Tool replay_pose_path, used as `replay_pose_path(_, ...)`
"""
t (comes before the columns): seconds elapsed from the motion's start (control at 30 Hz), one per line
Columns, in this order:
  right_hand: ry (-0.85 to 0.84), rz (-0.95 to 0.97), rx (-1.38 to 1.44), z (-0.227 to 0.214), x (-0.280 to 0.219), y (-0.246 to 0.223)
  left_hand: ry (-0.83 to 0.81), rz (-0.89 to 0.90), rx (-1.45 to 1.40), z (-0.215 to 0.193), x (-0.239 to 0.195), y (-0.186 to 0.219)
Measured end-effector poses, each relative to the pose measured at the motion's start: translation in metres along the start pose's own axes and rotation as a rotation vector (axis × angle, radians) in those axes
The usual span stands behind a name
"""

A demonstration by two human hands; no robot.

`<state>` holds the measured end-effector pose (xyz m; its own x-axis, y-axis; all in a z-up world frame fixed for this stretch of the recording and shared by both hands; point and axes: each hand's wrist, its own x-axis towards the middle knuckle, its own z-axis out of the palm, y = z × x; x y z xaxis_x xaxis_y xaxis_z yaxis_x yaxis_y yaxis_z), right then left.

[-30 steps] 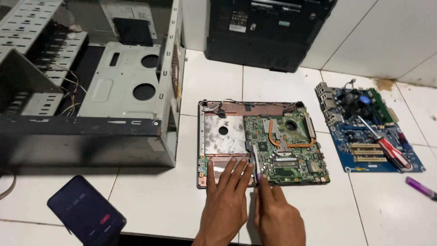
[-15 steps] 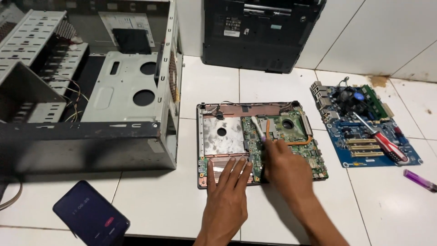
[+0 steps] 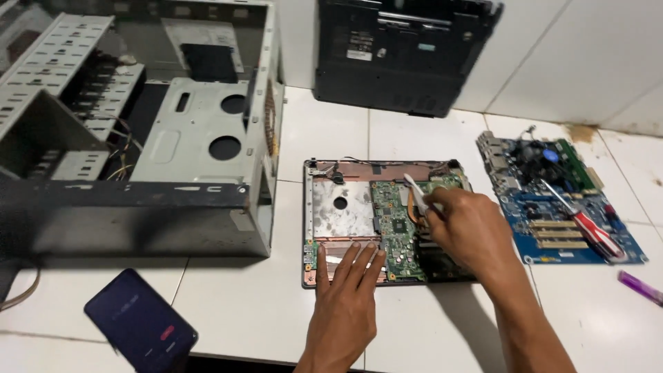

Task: The person cleans a laptop motherboard placed on the floor using a toothbrush. They scrub various components and surfaces of the board, including around the heat pipes and chips, while holding the board steady with their other hand.

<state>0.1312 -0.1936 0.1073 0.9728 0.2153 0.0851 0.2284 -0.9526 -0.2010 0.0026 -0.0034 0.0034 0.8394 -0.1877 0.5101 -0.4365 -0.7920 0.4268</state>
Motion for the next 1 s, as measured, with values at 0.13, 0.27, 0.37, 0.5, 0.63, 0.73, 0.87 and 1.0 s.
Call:
replay_pose_path(0.13,0.003,0.025,-0.07,0.01,0.008,-0.009,0.013,0.002,0.009,0.0,-0.004,0.001)
replay_pose_path(0.27,-0.073,0.017,0.017,0.008,0.005,-0.017,-0.021,-0.012,-0.013,-0.001,0.001,-0.001)
replay_pose_path(0.37,0.028,0.03,-0.111,0.016,-0.007,-0.018,-0.019,0.003,-0.002,0.0,-0.004,0.001)
replay_pose_path(0.5,0.055,-0.085,0.009,0.024,-0.02,-0.011,0.004,0.016,0.039,-0.001,-0.002,0.0)
replay_pose_path(0.63,0.06,-0.015,-0.158,0.032,-0.054,-0.004,0.0,0.018,0.054,0.0,-0.002,-0.001)
replay_pose_path(0.73,0.08,0.018,-0.072,0.051,-0.094,0.002,0.001,0.013,0.05,-0.003,-0.002,-0.001)
replay_pose_path(0.87,0.163,-0.15,-0.251,0.078,-0.152,0.0,-0.025,0.011,0.043,-0.001,-0.002,-0.002)
replay_pose_path(1.0,0.223,-0.035,-0.24,0.068,-0.172,0.023,-0.019,0.023,0.031,0.001,-0.006,-0.003)
